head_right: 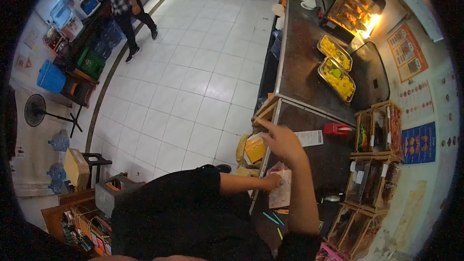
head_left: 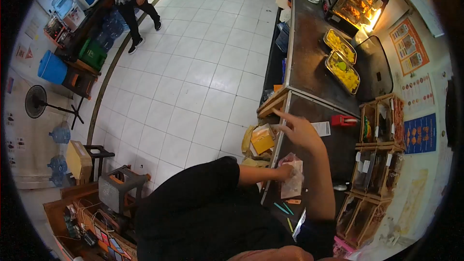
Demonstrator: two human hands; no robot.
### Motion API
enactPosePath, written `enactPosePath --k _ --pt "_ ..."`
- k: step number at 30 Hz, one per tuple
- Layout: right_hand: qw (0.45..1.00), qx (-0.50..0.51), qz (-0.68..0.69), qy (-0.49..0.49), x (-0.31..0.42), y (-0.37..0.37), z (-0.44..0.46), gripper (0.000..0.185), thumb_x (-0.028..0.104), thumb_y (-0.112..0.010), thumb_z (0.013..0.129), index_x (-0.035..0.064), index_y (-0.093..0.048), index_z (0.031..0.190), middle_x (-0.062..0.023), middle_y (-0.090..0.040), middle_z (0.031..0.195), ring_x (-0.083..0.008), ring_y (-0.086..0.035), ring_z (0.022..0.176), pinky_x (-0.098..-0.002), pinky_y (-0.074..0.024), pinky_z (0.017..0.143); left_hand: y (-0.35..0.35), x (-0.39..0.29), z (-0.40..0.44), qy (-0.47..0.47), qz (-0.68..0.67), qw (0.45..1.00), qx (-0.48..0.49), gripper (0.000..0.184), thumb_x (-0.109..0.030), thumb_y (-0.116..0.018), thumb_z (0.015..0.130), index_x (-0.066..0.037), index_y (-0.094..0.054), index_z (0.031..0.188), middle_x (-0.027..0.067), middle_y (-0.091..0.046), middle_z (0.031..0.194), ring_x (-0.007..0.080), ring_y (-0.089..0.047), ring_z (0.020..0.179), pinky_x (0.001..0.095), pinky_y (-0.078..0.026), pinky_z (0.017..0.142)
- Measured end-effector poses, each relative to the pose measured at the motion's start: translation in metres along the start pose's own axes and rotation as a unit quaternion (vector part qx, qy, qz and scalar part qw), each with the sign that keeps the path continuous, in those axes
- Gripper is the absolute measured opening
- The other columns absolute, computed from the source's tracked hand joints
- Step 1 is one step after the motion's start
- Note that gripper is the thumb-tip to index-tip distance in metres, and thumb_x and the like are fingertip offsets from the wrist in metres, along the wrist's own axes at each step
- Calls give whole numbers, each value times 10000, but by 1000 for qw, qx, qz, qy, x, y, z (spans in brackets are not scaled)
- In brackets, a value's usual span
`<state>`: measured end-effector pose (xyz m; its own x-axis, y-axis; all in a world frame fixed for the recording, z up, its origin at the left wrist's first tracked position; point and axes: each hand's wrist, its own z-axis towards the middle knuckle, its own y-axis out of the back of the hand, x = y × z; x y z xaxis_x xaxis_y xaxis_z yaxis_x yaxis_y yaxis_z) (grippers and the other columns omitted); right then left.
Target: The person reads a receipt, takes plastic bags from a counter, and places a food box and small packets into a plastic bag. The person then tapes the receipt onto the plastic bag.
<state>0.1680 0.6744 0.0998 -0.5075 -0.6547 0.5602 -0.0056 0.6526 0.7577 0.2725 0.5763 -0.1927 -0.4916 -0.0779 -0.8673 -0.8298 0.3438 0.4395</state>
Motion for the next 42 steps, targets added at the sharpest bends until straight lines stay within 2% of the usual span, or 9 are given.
enactPosePath --k 4,8,11,14,17,23,25,30,42 --pt "985 79 -89 123 47 -20 136 579 233 -652 908 303 -515 1466 -221 -689 875 -318 -654 746 -401 -525 748 -10 11 13 -19 -4 1000 -21 334 -192 -727 781 3 -692 1050 229 -699 989 383 -675 945 459 -536 797" --pt "962 170 -211 11 24 -25 232 569 272 -597 889 266 -528 1453 -130 -549 1447 -332 -526 1317 -406 -436 1092 -18 30 27 -30 -13 998 -45 304 -183 -725 776 -15 -707 1029 207 -707 986 365 -679 919 444 -533 794" --pt "940 128 -314 29 -3 -19 220 394 323 -620 902 153 -703 1247 -137 -686 1254 -328 -659 1138 -417 -535 956 -21 32 38 -35 -10 998 -43 283 -176 -724 773 -28 -719 1014 191 -713 983 351 -682 900 432 -531 792" --pt "928 342 -49 139 -16 -38 157 411 324 -661 917 145 -686 1286 -116 -717 1200 -276 -687 1068 -407 -539 933 -25 36 45 -40 -3 999 -37 262 -169 -722 769 -42 -730 998 175 -719 981 337 -685 881 421 -529 790" --pt "960 195 178 92 17 -14 52 417 102 -588 950 139 -647 1361 53 -559 839 -57 -461 694 -231 -411 624 -37 54 57 -32 15 999 -29 243 -162 -721 765 -55 -741 982 159 -725 978 324 -688 861 409 -526 788" --pt "906 -310 193 -214 -203 -94 -153 215 89 -564 970 -26 -633 1139 -111 -666 1060 -219 -633 981 -342 -487 888 -28 30 39 -51 20 998 5 247 -170 -726 757 -61 -746 978 155 -727 965 322 -691 847 411 -526 789" --pt "945 -220 112 -213 -354 -187 -231 197 156 -624 952 17 -687 1077 -120 -707 1003 -231 -664 945 -375 -537 842 -21 25 33 -46 17 999 1 255 -176 -729 754 -60 -744 981 158 -726 959 326 -692 846 416 -527 790" --pt "916 -78 224 -322 -277 -251 -252 225 231 -676 978 31 -706 1078 -107 -722 958 -210 -699 871 -365 -566 768 -21 21 34 -42 17 999 2 276 -191 -736 747 -57 -740 988 165 -724 944 335 -693 844 428 -529 793" --pt "740 -189 559 -322 -273 -267 -229 205 193 -645 996 25 -670 1111 -76 -691 933 -176 -651 773 -343 -557 616 -12 15 33 -32 16 999 -9 330 -227 -753 730 -49 -730 1006 183 -718 908 357 -697 840 458 -533 801"
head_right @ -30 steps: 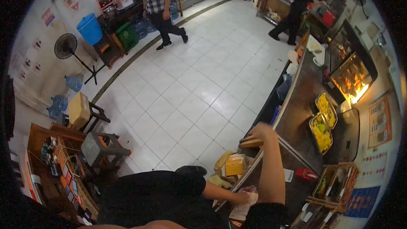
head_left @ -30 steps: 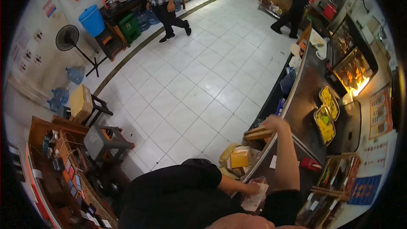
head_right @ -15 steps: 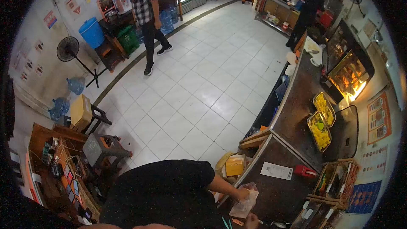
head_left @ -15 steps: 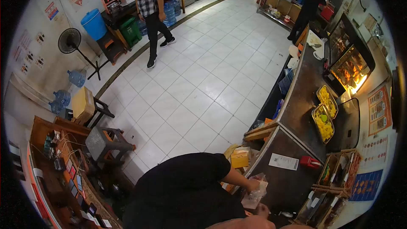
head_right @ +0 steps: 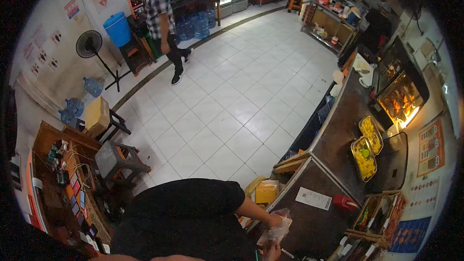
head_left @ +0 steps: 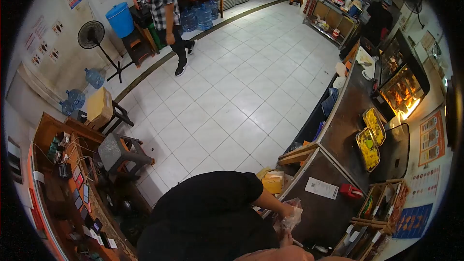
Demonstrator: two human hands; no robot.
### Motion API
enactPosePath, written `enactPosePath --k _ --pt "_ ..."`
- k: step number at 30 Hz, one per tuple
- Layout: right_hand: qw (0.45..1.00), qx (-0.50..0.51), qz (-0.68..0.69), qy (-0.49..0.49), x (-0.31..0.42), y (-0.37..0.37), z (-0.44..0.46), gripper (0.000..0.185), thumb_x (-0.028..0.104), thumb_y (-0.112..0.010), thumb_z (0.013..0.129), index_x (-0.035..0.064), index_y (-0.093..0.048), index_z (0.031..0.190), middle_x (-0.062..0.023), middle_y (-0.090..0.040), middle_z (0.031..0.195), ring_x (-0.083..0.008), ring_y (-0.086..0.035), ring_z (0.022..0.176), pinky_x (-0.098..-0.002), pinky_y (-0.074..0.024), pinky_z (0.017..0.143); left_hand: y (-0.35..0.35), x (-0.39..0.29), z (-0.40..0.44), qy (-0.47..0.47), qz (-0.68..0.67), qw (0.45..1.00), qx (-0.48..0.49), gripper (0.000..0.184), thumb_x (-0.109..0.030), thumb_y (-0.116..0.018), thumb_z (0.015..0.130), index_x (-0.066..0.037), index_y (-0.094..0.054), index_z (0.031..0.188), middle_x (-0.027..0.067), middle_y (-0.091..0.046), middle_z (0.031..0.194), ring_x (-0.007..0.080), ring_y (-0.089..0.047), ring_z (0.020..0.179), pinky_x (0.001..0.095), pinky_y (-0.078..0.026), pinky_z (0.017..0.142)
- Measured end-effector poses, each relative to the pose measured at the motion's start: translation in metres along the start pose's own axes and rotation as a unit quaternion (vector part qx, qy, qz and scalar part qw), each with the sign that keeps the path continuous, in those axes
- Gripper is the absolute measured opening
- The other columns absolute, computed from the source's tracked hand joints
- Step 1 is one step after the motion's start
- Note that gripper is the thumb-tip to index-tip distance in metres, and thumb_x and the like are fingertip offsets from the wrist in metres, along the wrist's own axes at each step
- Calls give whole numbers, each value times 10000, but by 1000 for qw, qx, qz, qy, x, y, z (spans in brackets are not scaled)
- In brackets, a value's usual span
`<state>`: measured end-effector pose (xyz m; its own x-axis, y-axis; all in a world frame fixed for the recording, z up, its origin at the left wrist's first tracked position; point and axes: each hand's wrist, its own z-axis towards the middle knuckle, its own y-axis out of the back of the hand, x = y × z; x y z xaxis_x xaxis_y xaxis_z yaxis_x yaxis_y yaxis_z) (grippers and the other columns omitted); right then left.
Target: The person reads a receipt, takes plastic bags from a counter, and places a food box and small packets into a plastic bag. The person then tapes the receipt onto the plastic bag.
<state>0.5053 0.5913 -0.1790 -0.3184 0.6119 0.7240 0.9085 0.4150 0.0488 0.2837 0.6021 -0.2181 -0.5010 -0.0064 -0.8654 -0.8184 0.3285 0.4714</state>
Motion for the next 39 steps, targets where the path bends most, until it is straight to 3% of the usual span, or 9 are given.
enactPosePath --k 5,8,13,16,28,32,33,35,39 --pt "991 88 80 59 -21 0 -4 171 163 -637 993 50 -651 1120 -50 -655 925 -195 -673 828 -341 -561 605 -6 4 -2 -11 3 1000 17 353 -241 -760 723 -45 -725 1014 191 -716 894 366 -698 838 470 -535 804" --pt "998 -49 31 -7 29 -48 -58 211 105 -576 984 -13 -637 1149 -111 -671 1090 -234 -677 991 -346 -569 725 -13 15 1 -24 5 999 22 367 -250 -765 718 -43 -723 1018 195 -715 885 372 -699 837 477 -536 806" --pt "990 -122 69 -18 31 -61 -65 162 85 -620 962 20 -656 1106 -79 -696 896 -185 -693 791 -315 -554 600 -11 16 1 -22 68 996 47 538 -499 -744 733 -70 -731 1056 180 -730 1036 366 -697 982 456 -523 881" --pt "989 -138 43 11 13 -51 -55 168 105 -646 953 10 -657 1091 -80 -691 889 -193 -691 779 -323 -556 595 13 -9 -11 5 8 996 93 533 -222 -844 709 -95 -680 1200 137 -694 1155 285 -670 1047 375 -544 844" --pt "966 -248 30 68 -43 -41 -30 319 129 -724 902 -25 -674 1177 -126 -713 1034 -228 -693 932 -373 -580 774 1 -4 0 -56 -27 990 123 463 -254 -785 797 -75 -660 1205 120 -687 1143 264 -659 1031 388 -527 881" --pt "935 -289 -182 97 -8 -65 -61 390 282 -718 906 16 -686 1190 -138 -735 1080 -288 -668 1060 -463 -174 1196 -4 13 -6 -77 -63 989 109 443 -264 -766 826 -68 -653 1206 115 -685 1140 257 -656 1026 392 -522 893" --pt "919 -296 -238 107 -14 -63 -60 323 279 -716 899 23 -718 1095 -124 -745 1015 -286 -675 1019 -470 -157 1198 -8 20 -10 -74 -76 988 113 438 -267 -761 833 -67 -652 1207 113 -684 1139 256 -655 1024 394 -520 897" --pt "881 -333 -297 158 -17 -65 -58 260 270 -721 876 19 -746 936 -117 -746 883 -263 -703 872 -399 -502 925 -8 25 -11 -65 -99 985 124 429 -272 -751 848 -63 -648 1208 110 -683 1137 252 -653 1022 396 -518 903" --pt "932 -325 -74 141 -28 -75 -59 249 231 -765 858 -6 -733 926 -92 -730 828 -168 -697 779 -317 -536 728 -3 23 -16 -43 -140 978 149 412 -283 -732 877 -56 -641 1209 105 -681 1133 245 -650 1016 400 -512 915"
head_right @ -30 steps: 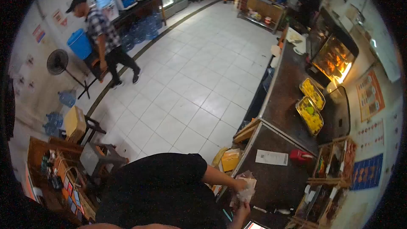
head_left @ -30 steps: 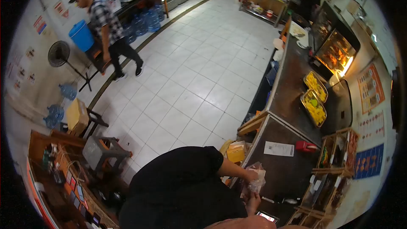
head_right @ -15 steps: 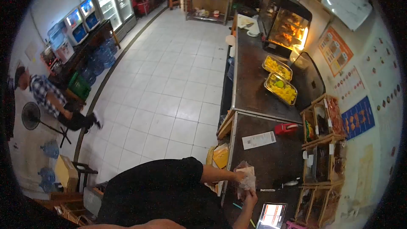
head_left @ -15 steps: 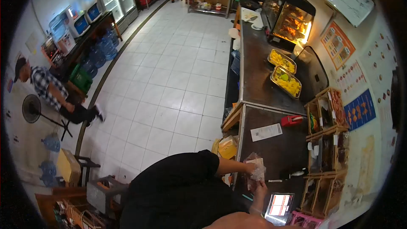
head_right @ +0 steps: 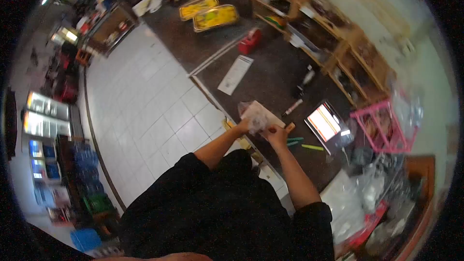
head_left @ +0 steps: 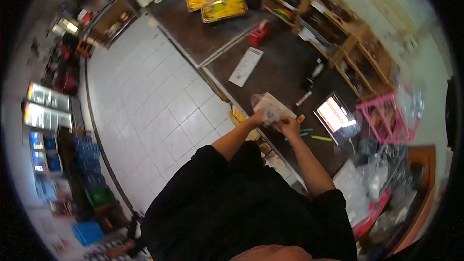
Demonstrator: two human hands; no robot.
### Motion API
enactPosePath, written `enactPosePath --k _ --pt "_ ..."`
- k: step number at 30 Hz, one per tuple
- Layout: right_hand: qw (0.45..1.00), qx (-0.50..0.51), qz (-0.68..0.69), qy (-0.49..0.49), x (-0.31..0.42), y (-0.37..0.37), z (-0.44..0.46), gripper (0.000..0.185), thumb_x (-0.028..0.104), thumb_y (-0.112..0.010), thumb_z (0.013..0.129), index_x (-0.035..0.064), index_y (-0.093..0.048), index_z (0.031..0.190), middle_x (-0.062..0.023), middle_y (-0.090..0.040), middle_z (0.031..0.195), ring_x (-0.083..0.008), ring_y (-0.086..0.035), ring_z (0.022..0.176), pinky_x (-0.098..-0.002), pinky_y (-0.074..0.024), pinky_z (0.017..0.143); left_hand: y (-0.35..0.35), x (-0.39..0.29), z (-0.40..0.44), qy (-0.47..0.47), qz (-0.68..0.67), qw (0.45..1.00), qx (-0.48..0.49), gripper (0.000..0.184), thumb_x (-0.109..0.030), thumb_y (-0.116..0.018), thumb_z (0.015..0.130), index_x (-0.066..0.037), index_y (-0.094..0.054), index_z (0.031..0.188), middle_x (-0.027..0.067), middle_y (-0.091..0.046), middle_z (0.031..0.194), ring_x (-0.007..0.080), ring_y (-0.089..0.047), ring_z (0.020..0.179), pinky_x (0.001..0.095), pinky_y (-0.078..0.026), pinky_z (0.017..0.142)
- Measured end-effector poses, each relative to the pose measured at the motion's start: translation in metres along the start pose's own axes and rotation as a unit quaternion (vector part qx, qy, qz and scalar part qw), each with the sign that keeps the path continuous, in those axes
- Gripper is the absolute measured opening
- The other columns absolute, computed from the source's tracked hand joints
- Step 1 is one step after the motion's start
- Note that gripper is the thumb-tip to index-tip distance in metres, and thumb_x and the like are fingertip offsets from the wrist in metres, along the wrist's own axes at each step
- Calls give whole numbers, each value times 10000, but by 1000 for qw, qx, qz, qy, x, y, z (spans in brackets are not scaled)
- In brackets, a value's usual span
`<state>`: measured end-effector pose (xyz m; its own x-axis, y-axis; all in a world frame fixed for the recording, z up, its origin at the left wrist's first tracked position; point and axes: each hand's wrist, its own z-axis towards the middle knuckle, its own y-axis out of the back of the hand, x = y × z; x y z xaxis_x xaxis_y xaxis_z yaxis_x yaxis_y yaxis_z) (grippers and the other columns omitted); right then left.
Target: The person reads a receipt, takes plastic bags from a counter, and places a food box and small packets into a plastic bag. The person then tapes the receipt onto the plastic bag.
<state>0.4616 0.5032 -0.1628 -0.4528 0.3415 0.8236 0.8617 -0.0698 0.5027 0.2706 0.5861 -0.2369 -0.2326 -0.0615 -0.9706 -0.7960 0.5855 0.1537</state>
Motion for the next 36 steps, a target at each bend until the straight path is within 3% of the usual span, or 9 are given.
enactPosePath --k 8,11,14,18,21,22,28,31,36 --pt "991 -112 72 -33 18 -11 -32 173 139 -751 888 -7 -716 975 -90 -723 795 -143 -670 666 -297 -520 609 7 -6 -8 -33 -230 966 111 494 -180 -705 921 -57 -517 1361 92 -625 1230 178 -622 1069 323 -532 928" --pt "992 -112 -49 13 54 1 -36 131 113 -719 876 -1 -693 936 -130 -694 807 -250 -678 689 -357 -526 628 12 -16 -7 55 -226 971 51 362 -143 -748 850 -33 -627 1173 75 -679 1083 192 -633 1013 350 -519 889" --pt "972 -125 -165 111 65 7 -28 113 111 -672 847 0 -650 853 -170 -636 818 -355 -656 746 -429 -529 655 27 -11 6 -137 41 981 132 486 -235 -780 775 -33 -625 1188 138 -657 1160 301 -627 1070 410 -467 1013" --pt "959 -121 -227 122 62 1 -11 141 126 -639 812 -2 -588 784 -170 -578 785 -378 -635 755 -471 -526 659 49 -34 17 -320 84 931 155 405 -261 -770 754 -40 -631 1063 146 -639 1093 343 -631 1043 422 -480 945" --pt "948 -116 -277 104 68 -6 -7 138 109 -637 796 -9 -567 782 -164 -565 762 -366 -631 716 -457 -532 644 75 -75 13 -257 46 935 239 347 -218 -750 773 -37 -609 1033 151 -639 1081 350 -632 1038 417 -489 906" --pt "945 -115 -287 109 68 -9 -5 135 119 -666 784 8 -591 801 -152 -585 806 -362 -652 716 -454 -552 662 83 -102 9 -82 44 955 282 314 -146 -721 789 -45 -603 1063 165 -638 1103 347 -633 1045 405 -494 905" --pt "940 -131 -287 131 80 -28 5 162 140 -707 766 27 -599 806 -119 -597 839 -347 -671 702 -450 -559 621 112 -86 27 -267 25 901 342 239 -126 -622 903 -49 -611 1129 145 -644 1140 315 -644 1078 377 -488 948" --pt "939 -172 -278 103 91 -45 9 148 147 -685 785 30 -599 813 -125 -606 833 -348 -664 689 -455 -545 600 134 -97 36 -115 22 899 421 251 -123 -615 893 -50 -617 1133 145 -644 1179 322 -632 1123 398 -482 978" --pt "941 -226 -250 41 115 -66 24 136 175 -650 851 46 -611 860 -148 -621 815 -353 -664 691 -473 -530 623 177 -104 53 -240 145 890 361 333 -24 -673 825 -62 -631 1154 130 -655 1223 299 -622 1159 388 -491 985"
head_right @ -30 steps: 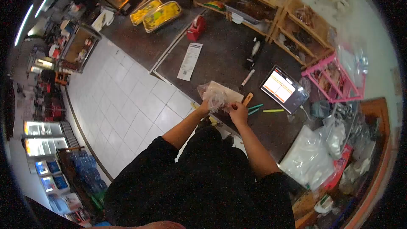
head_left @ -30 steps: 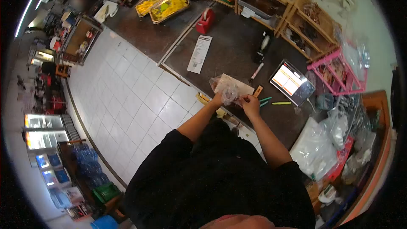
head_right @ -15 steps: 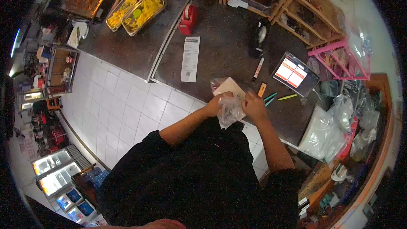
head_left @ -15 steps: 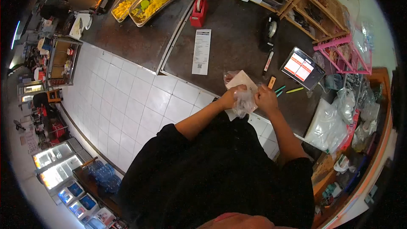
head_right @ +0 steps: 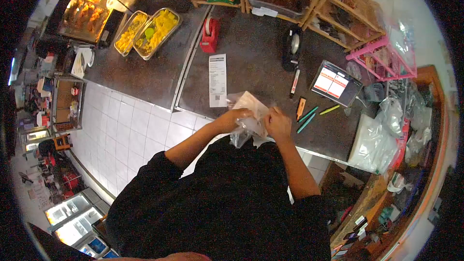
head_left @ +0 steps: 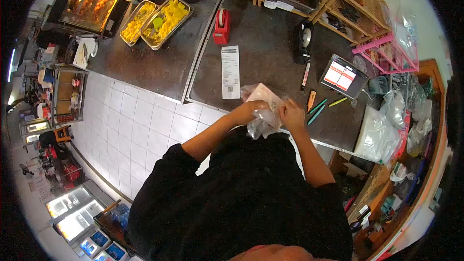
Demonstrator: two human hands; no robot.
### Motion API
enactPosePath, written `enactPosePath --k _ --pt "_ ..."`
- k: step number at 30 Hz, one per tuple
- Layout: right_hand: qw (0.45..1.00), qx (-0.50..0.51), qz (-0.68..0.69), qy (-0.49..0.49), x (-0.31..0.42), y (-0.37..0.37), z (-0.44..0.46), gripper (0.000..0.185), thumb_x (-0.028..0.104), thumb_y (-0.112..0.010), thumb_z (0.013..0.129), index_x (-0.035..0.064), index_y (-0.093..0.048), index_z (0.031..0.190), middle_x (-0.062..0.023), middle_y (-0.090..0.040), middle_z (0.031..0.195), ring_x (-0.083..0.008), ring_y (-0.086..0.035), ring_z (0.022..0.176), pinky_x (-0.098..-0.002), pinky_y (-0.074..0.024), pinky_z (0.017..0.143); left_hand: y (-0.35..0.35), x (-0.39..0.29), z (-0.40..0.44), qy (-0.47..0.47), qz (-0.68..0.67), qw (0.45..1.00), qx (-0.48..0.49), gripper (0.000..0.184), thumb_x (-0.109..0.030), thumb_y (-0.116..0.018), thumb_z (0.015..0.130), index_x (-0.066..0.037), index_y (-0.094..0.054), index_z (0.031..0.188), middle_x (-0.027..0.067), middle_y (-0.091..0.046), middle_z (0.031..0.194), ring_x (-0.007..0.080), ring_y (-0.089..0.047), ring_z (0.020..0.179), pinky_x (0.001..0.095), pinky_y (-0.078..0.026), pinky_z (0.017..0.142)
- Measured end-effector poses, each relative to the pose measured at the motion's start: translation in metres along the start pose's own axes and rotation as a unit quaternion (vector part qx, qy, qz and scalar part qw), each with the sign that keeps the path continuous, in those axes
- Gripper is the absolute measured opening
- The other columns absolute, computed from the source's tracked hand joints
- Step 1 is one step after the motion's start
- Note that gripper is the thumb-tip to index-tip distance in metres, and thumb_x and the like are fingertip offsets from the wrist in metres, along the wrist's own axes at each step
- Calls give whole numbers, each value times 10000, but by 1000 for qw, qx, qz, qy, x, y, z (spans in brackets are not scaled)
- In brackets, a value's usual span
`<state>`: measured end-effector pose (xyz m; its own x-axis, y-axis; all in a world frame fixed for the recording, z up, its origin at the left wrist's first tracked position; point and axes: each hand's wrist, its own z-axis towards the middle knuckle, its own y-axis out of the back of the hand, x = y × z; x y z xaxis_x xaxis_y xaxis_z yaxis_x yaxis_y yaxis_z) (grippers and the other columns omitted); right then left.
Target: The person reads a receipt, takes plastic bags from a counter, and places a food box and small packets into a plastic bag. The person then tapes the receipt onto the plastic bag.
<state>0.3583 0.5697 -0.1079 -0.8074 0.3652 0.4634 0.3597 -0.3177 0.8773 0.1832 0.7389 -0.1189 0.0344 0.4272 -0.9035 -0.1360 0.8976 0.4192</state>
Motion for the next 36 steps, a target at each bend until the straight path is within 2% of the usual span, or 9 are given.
enactPosePath --k 3,5,7,10,14,17,19,26,36 --pt "991 49 89 -88 -6 -8 8 165 225 -652 892 61 -636 900 -151 -625 803 -359 -678 734 -473 -532 660 45 49 -21 -2 -67 997 -49 330 40 -656 833 -62 -635 1146 108 -677 1183 245 -650 1122 381 -542 886" --pt "983 -33 138 -114 -21 -9 22 187 249 -648 915 62 -649 911 -155 -639 810 -356 -684 758 -467 -530 681 95 50 -22 305 -64 923 -226 311 -88 -723 832 -66 -654 1135 114 -673 1134 272 -678 956 394 -540 863" --pt "952 -95 192 -221 -54 -7 46 249 303 -635 956 58 -653 997 -165 -671 919 -349 -698 818 -452 -552 687 116 85 -21 282 103 864 -404 377 -225 -763 840 -70 -649 1164 132 -668 1102 288 -654 996 421 -534 869" --pt "870 -111 322 -357 -74 20 102 438 406 -599 986 54 -565 1244 -185 -621 1253 -360 -692 946 -436 -636 645 120 125 6 399 277 811 -324 430 -337 -805 812 -82 -650 1122 133 -668 1085 304 -616 1066 457 -519 875" --pt "829 -72 366 -416 -101 16 174 589 456 -630 959 69 -477 1376 -167 -538 1355 -377 -613 1100 -476 -664 658 107 125 38 384 345 780 -355 453 -393 -852 754 -88 -658 1028 109 -679 1050 320 -563 1168 484 -499 917" --pt "740 2 459 -492 -97 31 210 536 458 -664 945 58 -547 1282 -172 -436 1447 -393 -538 1213 -515 -651 739 114 150 45 215 384 828 -348 275 -299 -804 833 -90 -658 936 85 -642 909 263 -623 851 432 -504 811" --pt "674 40 509 -534 -99 31 224 479 456 -676 942 52 -605 1189 -185 -330 1541 -414 -484 1299 -534 -640 804 125 150 49 156 1 890 -427 216 -198 -809 842 -77 -638 892 29 -657 845 126 -596 829 291 -499 775" --pt "627 -213 618 -423 -86 -21 157 343 287 -744 920 -8 -651 1070 -67 -624 863 -167 -638 841 -490 -640 816 203 -24 3 244 -107 934 -237 375 -102 -700 936 -22 -575 1280 52 -668 1157 133 -620 1057 294 -510 887" --pt "699 -238 533 -413 -103 -58 155 462 328 -760 905 -7 -603 1180 -49 -670 857 -128 -662 791 -336 -606 613 145 -72 -20 348 -230 904 89 516 -137 -788 862 -33 -596 1329 51 -693 1147 143 -625 1060 332 -504 938"
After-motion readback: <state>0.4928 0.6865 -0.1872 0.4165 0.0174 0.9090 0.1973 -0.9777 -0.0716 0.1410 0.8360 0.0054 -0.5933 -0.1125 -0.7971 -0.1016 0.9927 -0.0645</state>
